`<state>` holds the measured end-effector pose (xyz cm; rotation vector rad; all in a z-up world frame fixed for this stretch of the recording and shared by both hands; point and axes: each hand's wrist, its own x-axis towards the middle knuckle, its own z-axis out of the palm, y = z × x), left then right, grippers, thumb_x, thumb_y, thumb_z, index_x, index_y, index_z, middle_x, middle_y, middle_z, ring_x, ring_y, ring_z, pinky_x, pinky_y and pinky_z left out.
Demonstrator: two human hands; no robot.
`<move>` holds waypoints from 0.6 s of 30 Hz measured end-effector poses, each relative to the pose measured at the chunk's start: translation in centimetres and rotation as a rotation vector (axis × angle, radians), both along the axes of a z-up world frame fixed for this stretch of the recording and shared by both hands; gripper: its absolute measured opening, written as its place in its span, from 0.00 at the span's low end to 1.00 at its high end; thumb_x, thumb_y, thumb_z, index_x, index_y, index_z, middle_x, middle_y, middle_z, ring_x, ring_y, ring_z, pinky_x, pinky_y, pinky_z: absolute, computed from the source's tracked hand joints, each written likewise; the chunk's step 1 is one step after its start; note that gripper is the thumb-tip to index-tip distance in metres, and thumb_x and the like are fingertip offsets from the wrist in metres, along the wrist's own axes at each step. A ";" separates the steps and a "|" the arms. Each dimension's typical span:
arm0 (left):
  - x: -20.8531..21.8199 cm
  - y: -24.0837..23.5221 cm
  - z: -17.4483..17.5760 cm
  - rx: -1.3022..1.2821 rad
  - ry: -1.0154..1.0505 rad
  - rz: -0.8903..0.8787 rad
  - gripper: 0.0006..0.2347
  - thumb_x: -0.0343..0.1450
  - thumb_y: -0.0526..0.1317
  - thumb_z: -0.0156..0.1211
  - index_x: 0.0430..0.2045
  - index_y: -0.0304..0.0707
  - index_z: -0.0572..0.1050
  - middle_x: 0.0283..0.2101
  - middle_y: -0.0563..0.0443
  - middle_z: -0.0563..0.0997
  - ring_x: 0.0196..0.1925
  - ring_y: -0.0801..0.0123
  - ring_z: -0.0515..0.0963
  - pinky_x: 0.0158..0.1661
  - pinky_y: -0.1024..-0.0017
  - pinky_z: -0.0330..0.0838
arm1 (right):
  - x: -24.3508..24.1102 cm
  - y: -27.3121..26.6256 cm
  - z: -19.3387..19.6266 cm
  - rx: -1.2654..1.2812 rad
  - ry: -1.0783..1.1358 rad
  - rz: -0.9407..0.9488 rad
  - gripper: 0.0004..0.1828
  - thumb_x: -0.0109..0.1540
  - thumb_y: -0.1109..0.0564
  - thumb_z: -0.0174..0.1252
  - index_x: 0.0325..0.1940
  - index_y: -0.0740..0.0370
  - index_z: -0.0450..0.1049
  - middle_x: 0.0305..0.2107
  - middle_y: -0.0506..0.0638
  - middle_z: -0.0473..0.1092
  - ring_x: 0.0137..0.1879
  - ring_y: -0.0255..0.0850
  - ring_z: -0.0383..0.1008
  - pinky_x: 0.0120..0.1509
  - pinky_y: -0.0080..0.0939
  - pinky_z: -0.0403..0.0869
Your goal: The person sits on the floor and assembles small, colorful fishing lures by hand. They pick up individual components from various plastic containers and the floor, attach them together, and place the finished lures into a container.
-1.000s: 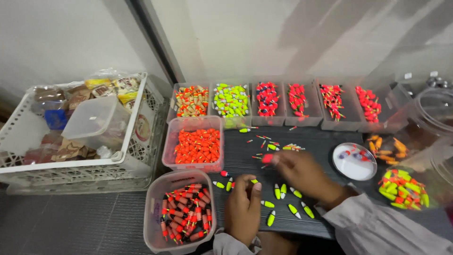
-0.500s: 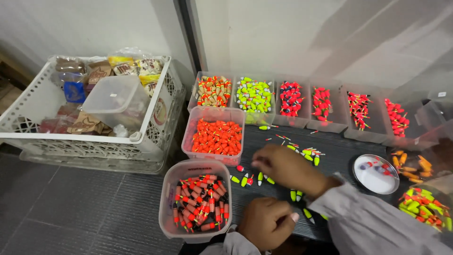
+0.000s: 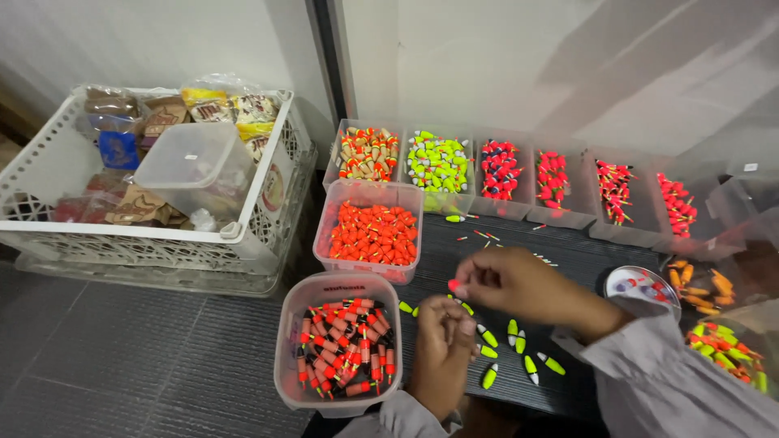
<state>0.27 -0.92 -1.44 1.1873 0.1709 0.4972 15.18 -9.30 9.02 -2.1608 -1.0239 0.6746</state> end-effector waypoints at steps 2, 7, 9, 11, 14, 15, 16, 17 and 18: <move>0.1 0.1 0.1 0.022 0.017 0.003 0.13 0.74 0.42 0.56 0.47 0.37 0.65 0.36 0.47 0.72 0.29 0.75 0.73 0.26 0.77 0.76 | -0.7 -1.4 -0.8 -0.021 -0.018 0.028 0.05 0.60 0.49 0.65 0.36 0.49 0.81 0.20 0.39 0.73 0.26 0.28 0.68 0.32 0.33 0.66; -0.2 0.3 1.4 0.078 0.083 0.015 0.09 0.73 0.41 0.59 0.44 0.39 0.72 0.34 0.49 0.76 0.29 0.75 0.75 0.27 0.76 0.77 | -1.2 -3.2 -2.6 0.050 0.032 0.057 0.07 0.62 0.50 0.62 0.40 0.50 0.81 0.20 0.38 0.74 0.27 0.27 0.68 0.32 0.31 0.67; 0.1 0.4 1.3 0.130 0.092 0.052 0.07 0.73 0.42 0.58 0.37 0.38 0.74 0.36 0.50 0.76 0.27 0.74 0.76 0.26 0.76 0.79 | -0.3 -3.8 -3.1 0.033 0.070 -0.051 0.13 0.63 0.49 0.55 0.44 0.52 0.82 0.32 0.38 0.80 0.39 0.27 0.76 0.45 0.30 0.72; 0.2 0.4 1.8 0.102 0.097 0.030 0.06 0.72 0.40 0.59 0.35 0.37 0.73 0.30 0.50 0.75 0.26 0.73 0.76 0.27 0.76 0.77 | 1.3 -4.5 -5.1 0.023 -0.065 -0.122 0.10 0.62 0.49 0.59 0.44 0.49 0.82 0.32 0.39 0.79 0.37 0.29 0.76 0.44 0.33 0.72; 0.4 0.2 1.6 0.091 0.071 0.009 0.06 0.72 0.38 0.59 0.35 0.37 0.71 0.37 0.46 0.77 0.29 0.70 0.80 0.30 0.76 0.77 | 2.4 -4.9 -7.1 0.007 -0.296 -0.121 0.09 0.59 0.52 0.62 0.44 0.46 0.80 0.33 0.41 0.78 0.39 0.35 0.77 0.46 0.38 0.71; 0.5 0.1 1.4 0.111 0.036 0.015 0.06 0.73 0.39 0.58 0.36 0.38 0.69 0.50 0.44 0.81 0.33 0.69 0.85 0.31 0.76 0.79 | 2.5 -5.0 -7.6 0.002 -0.393 -0.045 0.10 0.59 0.53 0.62 0.45 0.46 0.79 0.33 0.42 0.76 0.42 0.39 0.76 0.49 0.40 0.71; 0.4 0.1 1.4 0.110 0.042 0.012 0.06 0.73 0.39 0.58 0.36 0.38 0.69 0.50 0.44 0.81 0.33 0.69 0.85 0.31 0.76 0.79 | 2.5 -5.0 -8.0 0.001 -0.387 -0.047 0.10 0.59 0.53 0.62 0.45 0.46 0.79 0.33 0.42 0.76 0.42 0.39 0.76 0.49 0.40 0.71; 0.4 0.1 1.3 0.098 0.095 -0.016 0.06 0.72 0.38 0.59 0.36 0.37 0.70 0.46 0.42 0.83 0.33 0.68 0.86 0.34 0.76 0.81 | 2.6 -4.9 -8.5 0.002 -0.448 -0.033 0.08 0.61 0.51 0.60 0.43 0.48 0.79 0.36 0.44 0.76 0.45 0.43 0.76 0.50 0.43 0.71; 0.4 0.1 1.3 0.086 0.149 -0.044 0.05 0.71 0.37 0.60 0.36 0.37 0.71 0.43 0.41 0.85 0.34 0.68 0.86 0.38 0.75 0.82 | 2.6 -4.8 -8.9 0.004 -0.508 -0.020 0.08 0.62 0.49 0.58 0.42 0.51 0.78 0.39 0.47 0.77 0.48 0.47 0.76 0.52 0.46 0.72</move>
